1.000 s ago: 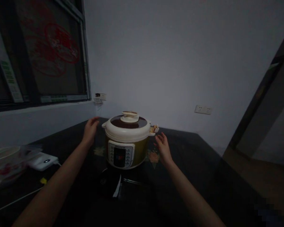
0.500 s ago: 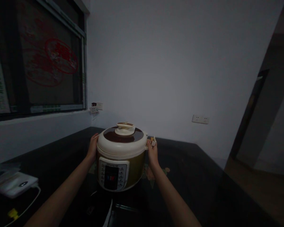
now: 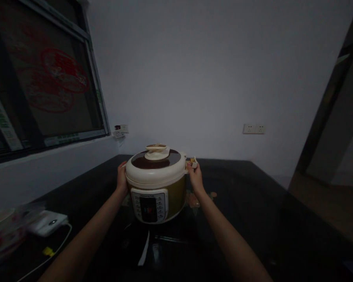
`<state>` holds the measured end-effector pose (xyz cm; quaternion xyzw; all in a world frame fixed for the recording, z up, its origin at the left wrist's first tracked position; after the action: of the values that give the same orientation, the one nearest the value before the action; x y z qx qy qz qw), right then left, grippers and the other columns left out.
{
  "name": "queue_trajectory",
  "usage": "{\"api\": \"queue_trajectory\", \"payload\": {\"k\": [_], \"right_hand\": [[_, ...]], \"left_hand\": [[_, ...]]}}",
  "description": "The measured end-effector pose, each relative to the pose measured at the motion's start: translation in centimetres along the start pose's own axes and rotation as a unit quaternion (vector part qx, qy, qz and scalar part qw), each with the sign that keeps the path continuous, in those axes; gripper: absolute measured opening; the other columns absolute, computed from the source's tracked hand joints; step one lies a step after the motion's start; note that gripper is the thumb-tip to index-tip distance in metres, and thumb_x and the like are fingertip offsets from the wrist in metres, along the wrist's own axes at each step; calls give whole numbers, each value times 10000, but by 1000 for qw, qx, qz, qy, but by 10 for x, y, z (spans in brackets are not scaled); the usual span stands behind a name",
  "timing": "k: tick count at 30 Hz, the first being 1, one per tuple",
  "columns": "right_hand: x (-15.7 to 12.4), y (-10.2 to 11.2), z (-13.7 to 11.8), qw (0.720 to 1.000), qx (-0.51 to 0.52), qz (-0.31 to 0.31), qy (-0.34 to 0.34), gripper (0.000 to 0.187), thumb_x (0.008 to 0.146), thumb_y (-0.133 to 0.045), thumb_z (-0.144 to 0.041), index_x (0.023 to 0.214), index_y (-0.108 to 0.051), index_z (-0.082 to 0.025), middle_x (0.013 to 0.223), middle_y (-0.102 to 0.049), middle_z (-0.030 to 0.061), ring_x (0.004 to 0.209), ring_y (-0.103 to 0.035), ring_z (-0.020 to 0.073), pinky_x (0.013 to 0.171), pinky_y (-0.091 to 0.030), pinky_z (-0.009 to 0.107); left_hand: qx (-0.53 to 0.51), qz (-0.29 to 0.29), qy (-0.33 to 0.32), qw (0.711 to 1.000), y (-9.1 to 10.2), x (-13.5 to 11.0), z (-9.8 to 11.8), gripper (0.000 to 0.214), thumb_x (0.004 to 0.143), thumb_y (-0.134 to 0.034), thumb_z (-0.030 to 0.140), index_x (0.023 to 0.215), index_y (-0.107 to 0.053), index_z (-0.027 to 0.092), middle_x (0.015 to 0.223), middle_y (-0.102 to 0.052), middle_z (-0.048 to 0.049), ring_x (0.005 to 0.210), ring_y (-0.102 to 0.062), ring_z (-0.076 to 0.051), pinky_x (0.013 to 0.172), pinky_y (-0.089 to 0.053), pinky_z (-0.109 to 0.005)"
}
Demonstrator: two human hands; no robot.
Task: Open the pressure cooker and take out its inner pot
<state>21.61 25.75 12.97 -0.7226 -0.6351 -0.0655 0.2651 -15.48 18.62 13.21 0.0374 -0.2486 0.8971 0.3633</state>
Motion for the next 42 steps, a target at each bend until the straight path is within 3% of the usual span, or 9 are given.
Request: {"api": "queue_trajectory", "payload": {"k": [11, 20, 32, 42], "right_hand": [[-6, 11, -12, 999, -21, 21, 18, 549, 733, -630, -533, 1143, -577, -171, 1124, -654, 116, 1010, -602, 225, 939, -436, 377], [-14, 23, -8, 999, -4, 51, -7, 570, 686, -659, -558, 1105, -594, -178, 1139, -653, 113, 1033, -601, 241, 901, -465, 386], [-32, 69, -32, 995, 30, 94, -23, 447, 671, -691, -532, 1015, -629, -253, 1025, -697, 27, 964, -635, 213, 773, -514, 330], [-32, 69, -35, 992, 43, 117, 12, 457, 683, -668, -506, 1030, -631, -212, 1065, -692, 43, 1000, -629, 204, 893, -488, 357]], "left_hand": [[-25, -32, 24, 999, -16, -5, -2, 355, 700, -532, 276, 1048, -542, 210, 908, -615, -10, 879, -593, -177, 757, -447, -254], [-46, -70, 44, 996, -20, -17, -9, 399, 728, -528, 297, 1118, -487, 225, 870, -580, 9, 773, -559, -147, 698, -426, -237], [-95, -102, 86, 986, -38, -80, -2, 462, 765, -520, 256, 1213, -405, 269, 964, -590, -1, 826, -587, -133, 722, -458, -224], [-140, -141, 122, 972, -36, -86, -1, 417, 785, -570, 243, 1183, -456, 290, 1070, -624, -6, 923, -602, -132, 791, -470, -221]]}}
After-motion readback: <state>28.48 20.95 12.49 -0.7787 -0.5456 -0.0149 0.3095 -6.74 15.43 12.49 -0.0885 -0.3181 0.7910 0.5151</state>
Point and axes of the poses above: each hand's wrist, its own x-axis towards the middle knuckle, its own y-axis out of the back of the hand, z = x × y, the point moved 9 cm from there along x, towards the middle knuckle
